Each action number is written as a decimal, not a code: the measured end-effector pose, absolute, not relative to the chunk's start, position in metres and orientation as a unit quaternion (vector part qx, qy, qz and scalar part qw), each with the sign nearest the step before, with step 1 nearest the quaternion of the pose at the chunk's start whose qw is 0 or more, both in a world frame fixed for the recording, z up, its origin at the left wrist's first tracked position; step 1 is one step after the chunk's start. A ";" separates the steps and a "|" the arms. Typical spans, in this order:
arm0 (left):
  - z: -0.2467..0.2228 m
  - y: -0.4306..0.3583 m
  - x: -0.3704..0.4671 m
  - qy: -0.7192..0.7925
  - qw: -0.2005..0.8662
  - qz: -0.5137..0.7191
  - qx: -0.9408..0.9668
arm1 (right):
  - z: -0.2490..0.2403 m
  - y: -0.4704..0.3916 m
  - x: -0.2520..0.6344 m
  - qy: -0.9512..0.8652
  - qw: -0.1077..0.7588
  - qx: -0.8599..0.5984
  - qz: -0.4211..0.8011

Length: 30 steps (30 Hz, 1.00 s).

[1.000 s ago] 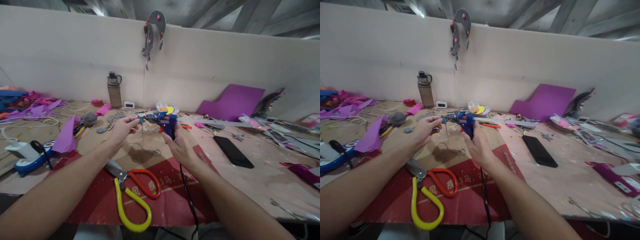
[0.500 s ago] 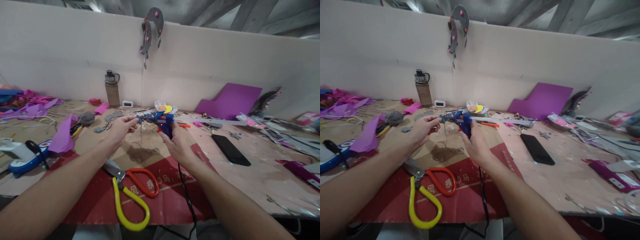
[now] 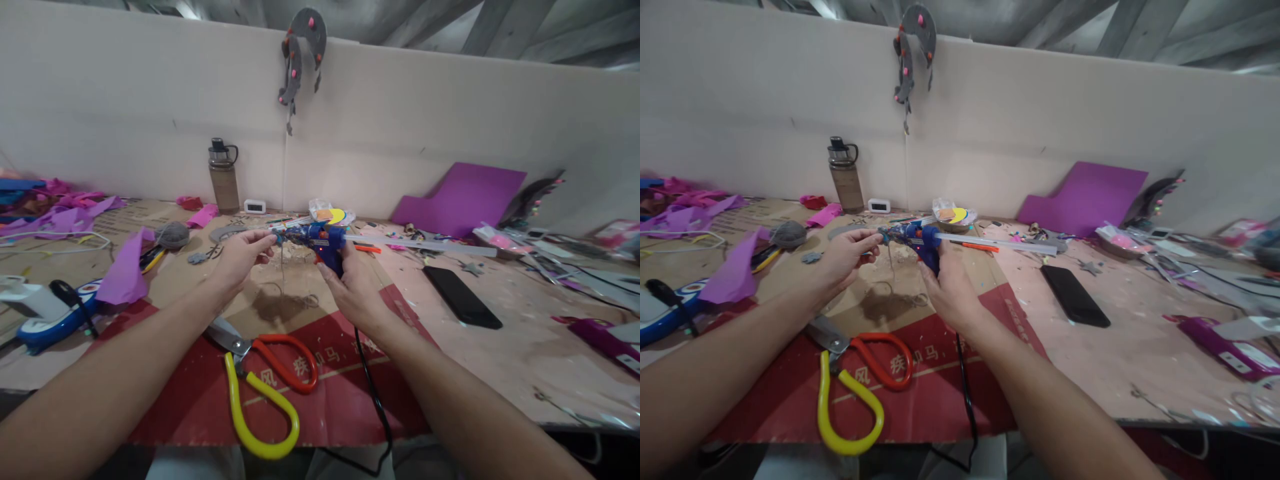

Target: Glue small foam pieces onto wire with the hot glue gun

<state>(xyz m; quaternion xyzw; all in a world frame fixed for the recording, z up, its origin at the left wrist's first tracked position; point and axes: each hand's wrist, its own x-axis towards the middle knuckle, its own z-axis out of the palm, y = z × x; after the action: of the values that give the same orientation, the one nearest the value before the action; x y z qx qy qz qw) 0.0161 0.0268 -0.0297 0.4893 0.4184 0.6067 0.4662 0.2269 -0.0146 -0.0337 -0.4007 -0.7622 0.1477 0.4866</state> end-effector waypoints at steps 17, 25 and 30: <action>-0.026 0.023 0.018 0.431 0.462 0.598 0.493 | -0.036 -0.016 0.226 -0.766 0.491 -0.396 0.126; -0.022 0.018 0.021 0.443 0.467 0.589 0.489 | -0.034 -0.018 0.224 -0.767 0.489 -0.399 0.118; -0.028 0.024 0.018 0.432 0.464 0.594 0.495 | -0.034 -0.018 0.224 -0.764 0.498 -0.389 0.129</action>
<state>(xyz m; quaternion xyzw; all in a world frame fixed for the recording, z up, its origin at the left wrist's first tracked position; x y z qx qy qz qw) 0.0176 0.0235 -0.0278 0.4952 0.4324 0.5939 0.4638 0.2238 -0.0180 -0.0339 -0.3893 -0.7642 0.1287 0.4979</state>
